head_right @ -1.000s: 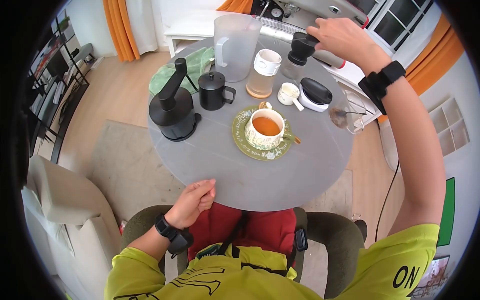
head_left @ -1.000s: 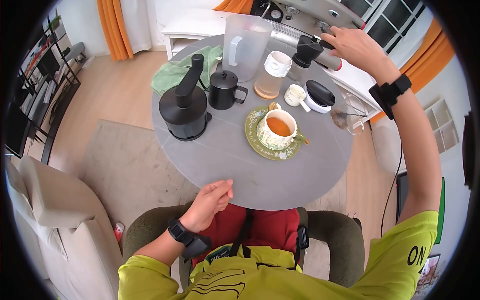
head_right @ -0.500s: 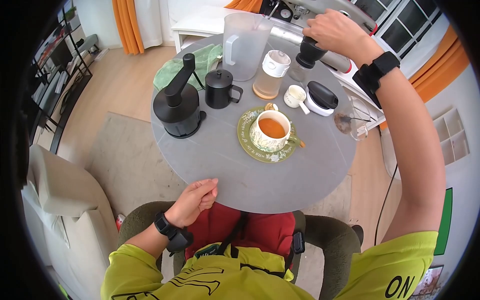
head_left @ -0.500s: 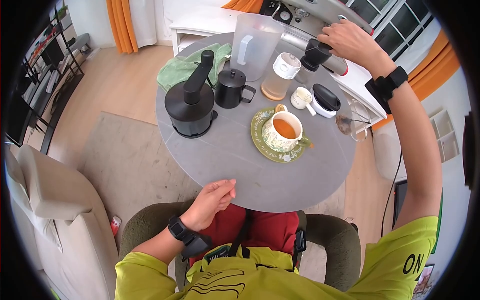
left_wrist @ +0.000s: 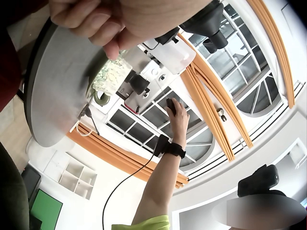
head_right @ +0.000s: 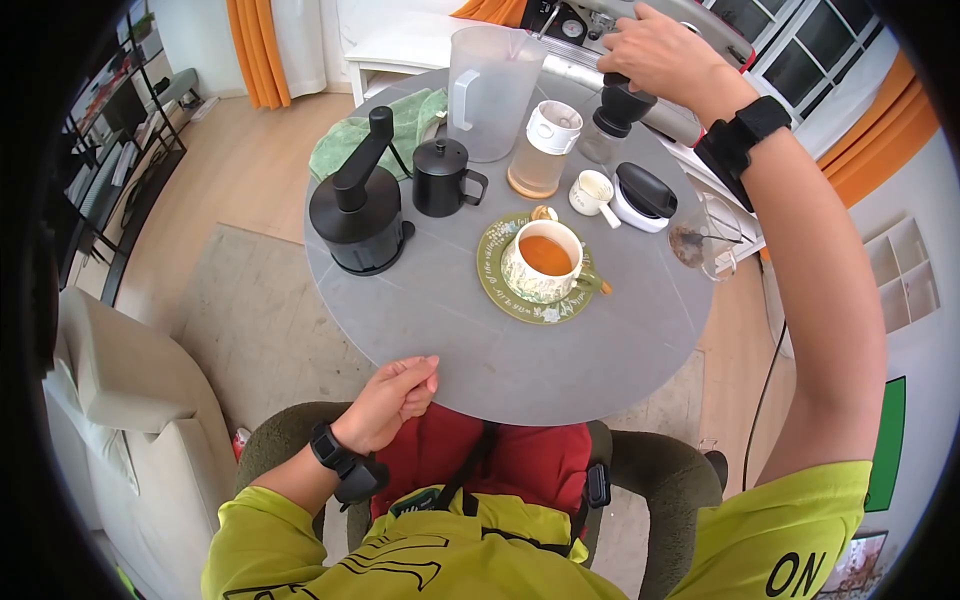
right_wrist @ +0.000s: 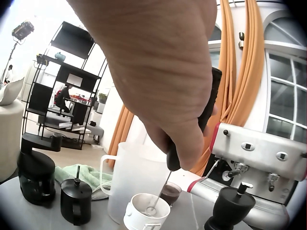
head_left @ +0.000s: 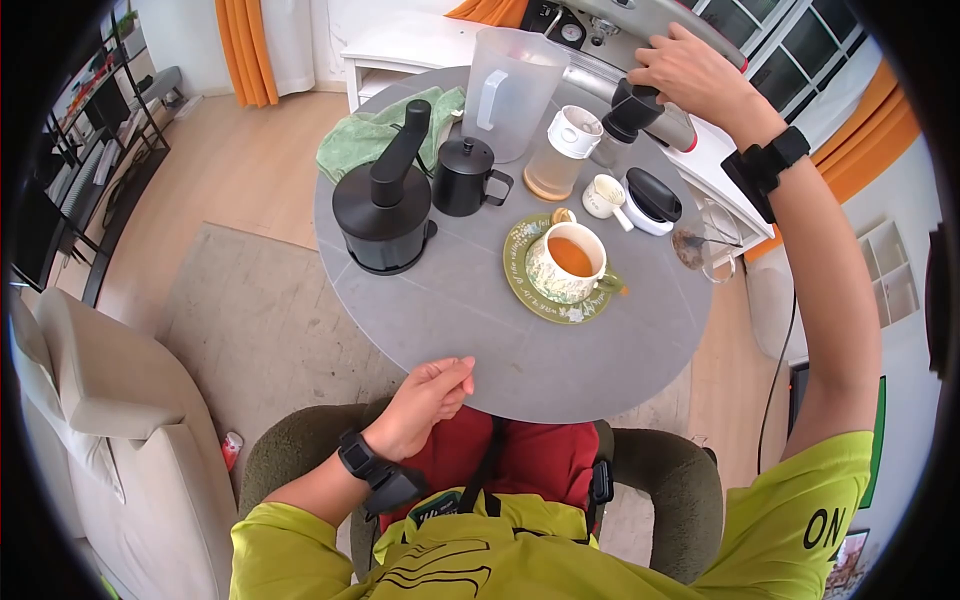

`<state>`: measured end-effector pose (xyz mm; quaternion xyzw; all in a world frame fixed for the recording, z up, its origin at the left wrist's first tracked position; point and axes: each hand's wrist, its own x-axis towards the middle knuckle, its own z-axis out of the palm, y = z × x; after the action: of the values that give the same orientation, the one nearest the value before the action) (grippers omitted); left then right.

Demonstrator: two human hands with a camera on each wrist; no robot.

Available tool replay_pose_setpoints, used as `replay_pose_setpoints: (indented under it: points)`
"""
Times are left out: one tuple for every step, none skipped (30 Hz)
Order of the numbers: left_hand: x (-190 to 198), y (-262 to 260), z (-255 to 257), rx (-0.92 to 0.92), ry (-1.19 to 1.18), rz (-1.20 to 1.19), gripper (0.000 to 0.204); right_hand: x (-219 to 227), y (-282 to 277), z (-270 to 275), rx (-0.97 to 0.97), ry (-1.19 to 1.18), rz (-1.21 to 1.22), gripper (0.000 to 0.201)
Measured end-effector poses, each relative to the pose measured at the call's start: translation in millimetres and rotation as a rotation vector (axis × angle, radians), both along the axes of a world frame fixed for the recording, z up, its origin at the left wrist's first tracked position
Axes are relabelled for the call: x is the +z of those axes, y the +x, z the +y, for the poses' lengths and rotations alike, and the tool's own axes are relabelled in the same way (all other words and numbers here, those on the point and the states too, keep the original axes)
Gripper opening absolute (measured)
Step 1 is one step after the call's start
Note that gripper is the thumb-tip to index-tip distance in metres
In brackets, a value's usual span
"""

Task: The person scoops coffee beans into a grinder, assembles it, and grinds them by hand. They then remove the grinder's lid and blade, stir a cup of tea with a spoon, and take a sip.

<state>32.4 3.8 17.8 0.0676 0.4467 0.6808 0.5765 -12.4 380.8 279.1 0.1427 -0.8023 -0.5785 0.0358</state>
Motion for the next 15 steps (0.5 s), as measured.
replay_pose_setpoints:
  points:
    - [-0.1,0.0,0.0,0.0,0.001,-0.004,0.033,0.0,-1.0,-1.9,0.0,0.0,0.001,0.033]
    - [0.1,0.0,-0.1,-0.001,0.001,-0.003,0.033,0.0,-2.2,-3.9,0.009,0.011,0.015,0.03]
    - [0.3,0.0,-0.2,-0.002,0.001,-0.002,0.033,-0.1,-3.2,-5.7,0.018,0.022,0.028,0.027]
    - [0.6,0.2,-0.6,-0.003,0.001,-0.001,0.033,-0.7,-4.0,-6.7,0.017,0.023,0.029,0.027]
    - [1.4,0.3,-0.4,-0.003,0.001,-0.001,0.033,-2.4,-5.7,-7.2,0.044,0.043,0.072,0.023]
    - [2.4,0.3,-0.5,0.0,-0.002,0.002,0.033,-3.7,-7.3,-7.9,0.072,0.063,0.115,0.02]
    - [3.0,0.5,-0.9,0.005,-0.005,0.004,0.033,-4.5,-8.4,-8.5,0.075,0.061,0.115,0.02]
    - [2.9,0.6,-1.2,0.009,-0.007,0.004,0.033,-5.0,-9.5,-9.2,0.078,0.063,0.123,0.02]
    - [2.6,0.6,-1.1,0.007,0.0,0.004,0.032,-5.5,-10.7,-9.8,0.08,0.066,0.131,0.02]
    - [2.6,0.7,-1.1,0.004,0.008,0.004,0.032,-6.3,-11.5,-10.3,0.083,0.064,0.131,0.02]
    - [2.5,0.3,-0.8,0.006,0.007,0.005,0.032,-7.6,-12.3,-10.3,0.08,0.061,0.132,0.02]
    - [2.7,0.3,-0.7,0.006,0.009,0.006,0.032,-8.2,-12.3,-10.4,0.076,0.059,0.132,0.02]
    - [2.8,0.3,-0.6,0.006,0.01,0.006,0.032,-8.5,-12.1,-11.0,0.076,0.058,0.132,0.02]
    - [2.9,0.2,-0.5,0.005,0.009,0.006,0.032,-8.5,-11.9,-11.6,0.074,0.074,0.135,0.02]
    - [2.9,0.1,-0.6,0.005,0.008,0.004,0.032,-8.7,-11.8,-12.2,0.073,0.091,0.137,0.02]
